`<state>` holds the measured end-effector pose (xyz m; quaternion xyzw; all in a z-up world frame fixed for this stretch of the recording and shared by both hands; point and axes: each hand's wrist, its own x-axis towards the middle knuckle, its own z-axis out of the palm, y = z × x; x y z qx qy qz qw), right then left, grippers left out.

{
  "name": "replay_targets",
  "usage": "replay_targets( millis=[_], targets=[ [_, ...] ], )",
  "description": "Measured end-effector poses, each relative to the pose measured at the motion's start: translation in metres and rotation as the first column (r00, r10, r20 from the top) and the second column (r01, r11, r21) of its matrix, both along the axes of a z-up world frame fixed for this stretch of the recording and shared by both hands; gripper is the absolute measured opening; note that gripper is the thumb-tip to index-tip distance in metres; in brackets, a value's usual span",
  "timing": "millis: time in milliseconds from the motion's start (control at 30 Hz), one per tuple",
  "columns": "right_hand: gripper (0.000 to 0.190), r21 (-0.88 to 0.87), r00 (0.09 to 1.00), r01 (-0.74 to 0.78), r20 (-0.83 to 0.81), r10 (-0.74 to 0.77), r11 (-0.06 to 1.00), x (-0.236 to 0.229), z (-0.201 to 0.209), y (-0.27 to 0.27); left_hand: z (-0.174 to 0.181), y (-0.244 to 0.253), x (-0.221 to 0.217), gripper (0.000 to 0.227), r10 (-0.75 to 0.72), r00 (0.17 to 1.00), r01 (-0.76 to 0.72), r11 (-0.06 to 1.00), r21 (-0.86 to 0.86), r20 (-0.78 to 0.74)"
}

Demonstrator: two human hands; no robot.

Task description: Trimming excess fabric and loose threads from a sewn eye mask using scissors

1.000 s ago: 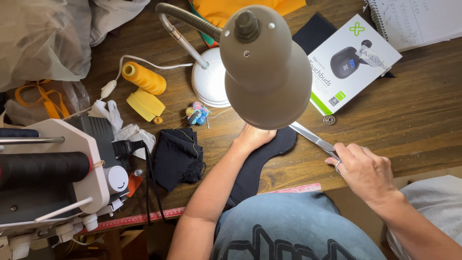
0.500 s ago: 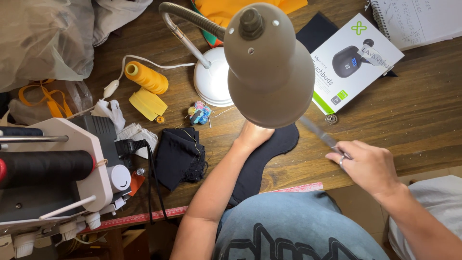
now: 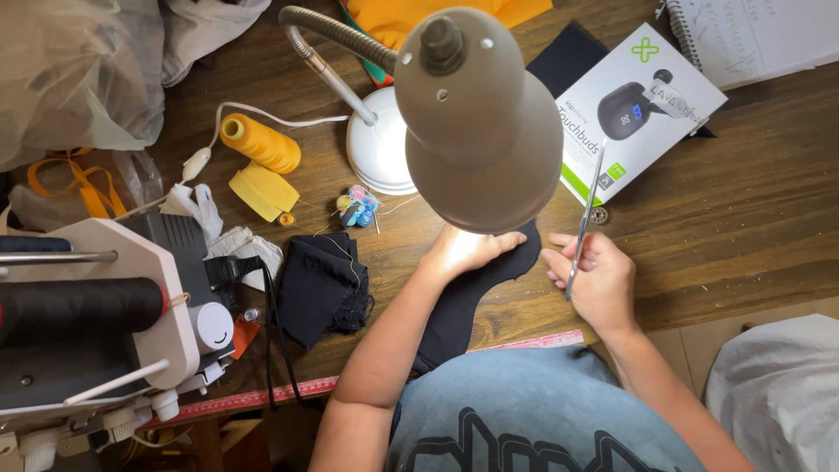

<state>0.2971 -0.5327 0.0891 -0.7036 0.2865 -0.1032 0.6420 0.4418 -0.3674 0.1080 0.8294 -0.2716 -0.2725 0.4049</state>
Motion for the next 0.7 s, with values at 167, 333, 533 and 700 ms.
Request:
replay_targets(
  millis=[167, 333, 533, 700],
  targets=[
    [0.026, 0.095, 0.998, 0.053, 0.037, -0.056, 0.994, 0.003, -0.014, 0.003, 0.032, -0.010, 0.010, 0.044, -0.204, 0.963, 0.171, 0.967, -0.188, -0.174],
    [0.026, 0.029, 0.989, 0.091, 0.114, -0.094, 0.995, 0.003, -0.014, 0.002, -0.033, -0.011, 0.013, 0.026, -0.228, 0.949, 0.149, 0.934, -0.325, -0.220],
    [0.024, 0.018, 0.975, 0.151, 0.163, -0.152, 0.988, 0.011, -0.015, 0.007, -0.034, -0.015, 0.001, 0.044, -0.159, 0.925, 0.053, 0.953, -0.298, -0.344],
    [0.022, -0.083, 0.964, 0.237, 0.147, -0.223, 0.968, -0.002, 0.000, 0.000, -0.027, -0.014, 0.003, 0.039, -0.084, 0.927, -0.025, 0.959, -0.283, -0.365]
  ],
)
